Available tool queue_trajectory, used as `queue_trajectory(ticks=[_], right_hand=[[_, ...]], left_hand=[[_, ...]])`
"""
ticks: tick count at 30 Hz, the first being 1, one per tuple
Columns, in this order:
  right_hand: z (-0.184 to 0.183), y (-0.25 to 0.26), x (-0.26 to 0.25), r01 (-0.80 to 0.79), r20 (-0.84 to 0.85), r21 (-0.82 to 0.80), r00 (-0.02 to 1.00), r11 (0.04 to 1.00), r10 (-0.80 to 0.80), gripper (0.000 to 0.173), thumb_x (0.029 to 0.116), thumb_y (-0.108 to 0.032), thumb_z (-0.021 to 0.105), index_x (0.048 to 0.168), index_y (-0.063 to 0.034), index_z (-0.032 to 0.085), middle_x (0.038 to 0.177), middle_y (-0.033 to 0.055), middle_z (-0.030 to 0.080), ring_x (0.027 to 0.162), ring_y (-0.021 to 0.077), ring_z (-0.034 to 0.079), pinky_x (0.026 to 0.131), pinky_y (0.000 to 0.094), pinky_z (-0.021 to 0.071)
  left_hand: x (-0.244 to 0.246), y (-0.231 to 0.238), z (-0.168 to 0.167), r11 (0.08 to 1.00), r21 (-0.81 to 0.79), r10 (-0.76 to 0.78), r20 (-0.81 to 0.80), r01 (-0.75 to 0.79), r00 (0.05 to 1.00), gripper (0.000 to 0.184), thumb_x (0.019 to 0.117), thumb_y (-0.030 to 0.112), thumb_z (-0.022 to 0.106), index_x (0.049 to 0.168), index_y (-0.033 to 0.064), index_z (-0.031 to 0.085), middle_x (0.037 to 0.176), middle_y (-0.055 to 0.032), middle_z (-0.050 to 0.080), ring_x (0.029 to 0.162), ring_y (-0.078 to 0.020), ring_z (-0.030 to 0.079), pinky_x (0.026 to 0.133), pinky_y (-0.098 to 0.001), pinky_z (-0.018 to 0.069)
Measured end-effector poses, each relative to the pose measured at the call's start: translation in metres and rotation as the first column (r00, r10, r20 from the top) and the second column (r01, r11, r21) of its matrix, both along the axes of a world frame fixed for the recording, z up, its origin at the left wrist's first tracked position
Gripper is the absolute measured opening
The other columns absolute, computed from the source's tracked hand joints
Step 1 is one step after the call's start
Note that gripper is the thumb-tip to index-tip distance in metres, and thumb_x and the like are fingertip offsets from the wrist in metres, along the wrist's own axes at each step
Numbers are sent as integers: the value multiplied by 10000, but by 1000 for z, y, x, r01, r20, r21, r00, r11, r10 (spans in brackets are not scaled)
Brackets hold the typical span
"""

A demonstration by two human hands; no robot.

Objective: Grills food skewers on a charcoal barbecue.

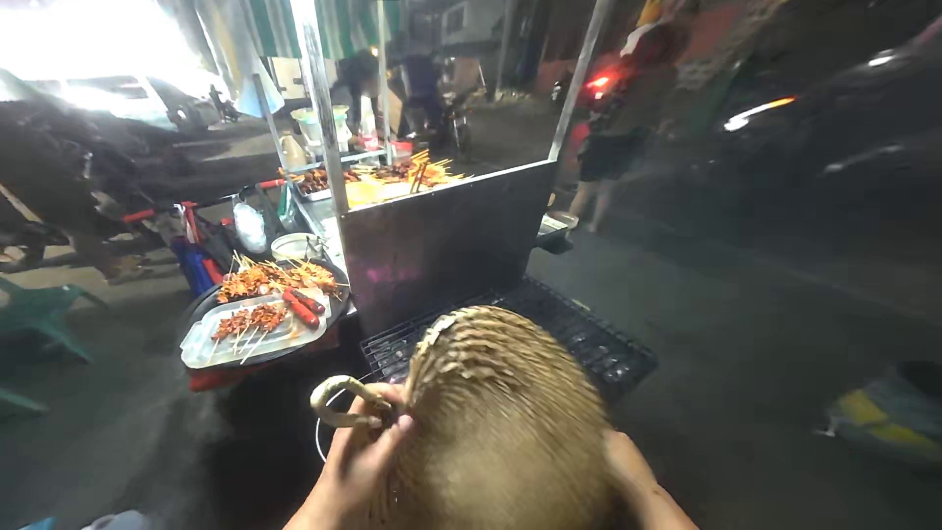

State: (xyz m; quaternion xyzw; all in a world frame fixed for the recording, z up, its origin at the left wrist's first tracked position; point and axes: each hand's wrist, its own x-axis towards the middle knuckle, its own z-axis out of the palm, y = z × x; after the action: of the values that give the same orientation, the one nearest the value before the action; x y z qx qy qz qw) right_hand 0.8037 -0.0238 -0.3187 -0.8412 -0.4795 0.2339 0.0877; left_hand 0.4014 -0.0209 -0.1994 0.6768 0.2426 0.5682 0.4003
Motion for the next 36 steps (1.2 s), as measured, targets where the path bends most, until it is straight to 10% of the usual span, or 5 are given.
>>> queue_trajectory(ticks=[3, 8, 21, 32, 36], right_hand=[[-8, 5, 10, -4, 80, -28, 997, 1000, 6, 355, 1017, -174, 630, 1352, -60, 658, 1329, 239, 648, 1264, 419, 603, 1076, 589, 454], [-5, -5, 0, -10, 51, -17, 999, 1000, 11, 293, 1008, -107, 601, 1269, 14, 661, 1274, 278, 650, 1233, 438, 609, 1052, 603, 464], [-26, 11, 30, -54, -68, -77, 996, 996, 48, 311, 1075, -198, 526, 1295, -54, 692, 1252, 222, 692, 1172, 381, 659, 1042, 556, 477], [-13, 6, 27, -58, -19, -70, 998, 996, 56, 290, 1052, -197, 570, 1265, -57, 709, 1242, 229, 693, 1189, 397, 645, 1034, 564, 475], [-18, -7, 11, 22, -26, 237, 1000, 971, -17, 308, 1038, -154, 568, 1262, 36, 657, 1266, 300, 631, 1212, 448, 601, 1054, 582, 462]], left_hand=[[2, 6, -10, 957, 211, 238, -189, -197, 953, 158, 954, 98, 647, 1073, -6, 661, 1133, -99, 691, 1123, -100, 649, 983, -264, 542], [6, -6, -4, 984, -73, -155, 83, 161, 984, 256, 963, 97, 662, 1209, 157, 623, 1180, 62, 669, 1128, -45, 622, 994, -256, 526], [-5, 6, -2, 926, 293, 292, -152, -239, 944, 94, 983, 203, 653, 1051, 139, 664, 1156, -3, 685, 1178, -85, 624, 1006, -266, 534], [10, 1, 4, 988, 143, 80, -89, -66, 993, 151, 976, 161, 667, 1115, 102, 648, 1146, 12, 681, 1109, -50, 638, 963, -240, 548], [17, 0, 5, 996, -39, -75, 9, 76, 997, 238, 963, 85, 657, 1196, 89, 610, 1174, 6, 671, 1117, -61, 631, 984, -249, 531]])
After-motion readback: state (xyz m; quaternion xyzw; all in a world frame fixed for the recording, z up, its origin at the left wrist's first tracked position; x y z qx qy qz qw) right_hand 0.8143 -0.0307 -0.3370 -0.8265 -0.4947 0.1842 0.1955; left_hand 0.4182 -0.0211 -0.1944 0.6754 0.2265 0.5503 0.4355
